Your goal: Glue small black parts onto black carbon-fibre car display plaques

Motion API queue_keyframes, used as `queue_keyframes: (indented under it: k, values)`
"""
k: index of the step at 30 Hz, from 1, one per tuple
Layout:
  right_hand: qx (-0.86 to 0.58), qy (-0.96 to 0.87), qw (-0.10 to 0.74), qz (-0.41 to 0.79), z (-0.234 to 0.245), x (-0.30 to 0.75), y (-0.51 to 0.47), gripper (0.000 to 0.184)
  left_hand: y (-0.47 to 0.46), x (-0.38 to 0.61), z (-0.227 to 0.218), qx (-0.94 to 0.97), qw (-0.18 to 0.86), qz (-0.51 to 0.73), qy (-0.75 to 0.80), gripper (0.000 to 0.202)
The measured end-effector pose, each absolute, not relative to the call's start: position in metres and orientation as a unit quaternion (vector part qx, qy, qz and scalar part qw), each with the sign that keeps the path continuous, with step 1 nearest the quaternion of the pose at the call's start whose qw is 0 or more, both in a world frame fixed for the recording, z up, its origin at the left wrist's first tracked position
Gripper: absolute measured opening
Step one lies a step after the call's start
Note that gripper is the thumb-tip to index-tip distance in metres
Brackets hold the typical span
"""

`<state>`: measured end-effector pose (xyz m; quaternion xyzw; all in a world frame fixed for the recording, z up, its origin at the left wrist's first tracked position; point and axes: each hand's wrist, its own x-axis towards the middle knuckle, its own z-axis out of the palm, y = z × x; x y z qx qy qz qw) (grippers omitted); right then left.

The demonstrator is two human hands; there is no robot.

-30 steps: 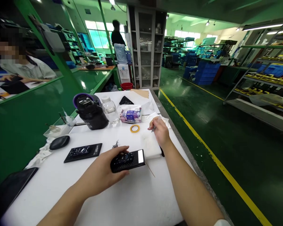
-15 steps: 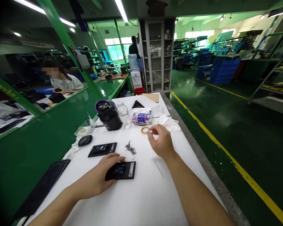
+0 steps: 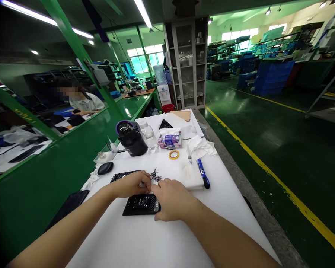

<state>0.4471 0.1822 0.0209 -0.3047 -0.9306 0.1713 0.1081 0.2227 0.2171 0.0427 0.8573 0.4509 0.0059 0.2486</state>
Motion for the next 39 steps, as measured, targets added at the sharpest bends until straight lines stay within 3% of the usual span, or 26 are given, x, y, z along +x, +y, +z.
queue_keyframes:
  k: [10, 17, 19, 22, 25, 29, 35, 39]
  values:
    - [-0.358, -0.908, 0.078, 0.205, 0.025, 0.444, 0.171, 0.059, 0.211, 0.237, 0.054, 0.882, 0.188, 0.003, 0.432, 0.013]
    - [-0.407, -0.874, 0.14, 0.226, 0.016, 0.424, 0.165, 0.06, 0.183, 0.235, 0.064, 0.808, 0.112, 0.221, 0.535, 0.015]
    - [-0.423, -0.836, 0.209, 0.281, 0.016, 0.425, 0.168, 0.05, 0.176, 0.239, 0.056, 0.792, 0.083, 0.292, 0.53, 0.013]
    - [-0.437, -0.719, 0.306, 0.446, 0.019, 0.43, 0.177, 0.015, 0.171, 0.245, 0.04, 0.81, 0.017, 0.321, 0.491, 0.014]
    - [-0.433, -0.644, 0.323, 0.542, 0.02, 0.432, 0.184, 0.024, 0.17, 0.247, 0.031, 0.838, -0.044, 0.3, 0.454, 0.013]
    - [-0.449, -0.644, 0.301, 0.541, 0.015, 0.427, 0.186, 0.029, 0.173, 0.248, 0.029, 0.859, -0.082, 0.273, 0.427, 0.015]
    - [-0.453, -0.645, 0.296, 0.539, 0.013, 0.424, 0.186, 0.026, 0.172, 0.248, 0.024, 0.862, -0.068, 0.276, 0.42, 0.014]
    - [-0.435, -0.657, 0.314, 0.529, 0.016, 0.426, 0.184, 0.023, 0.17, 0.246, 0.026, 0.835, 0.067, 0.319, 0.442, 0.013]
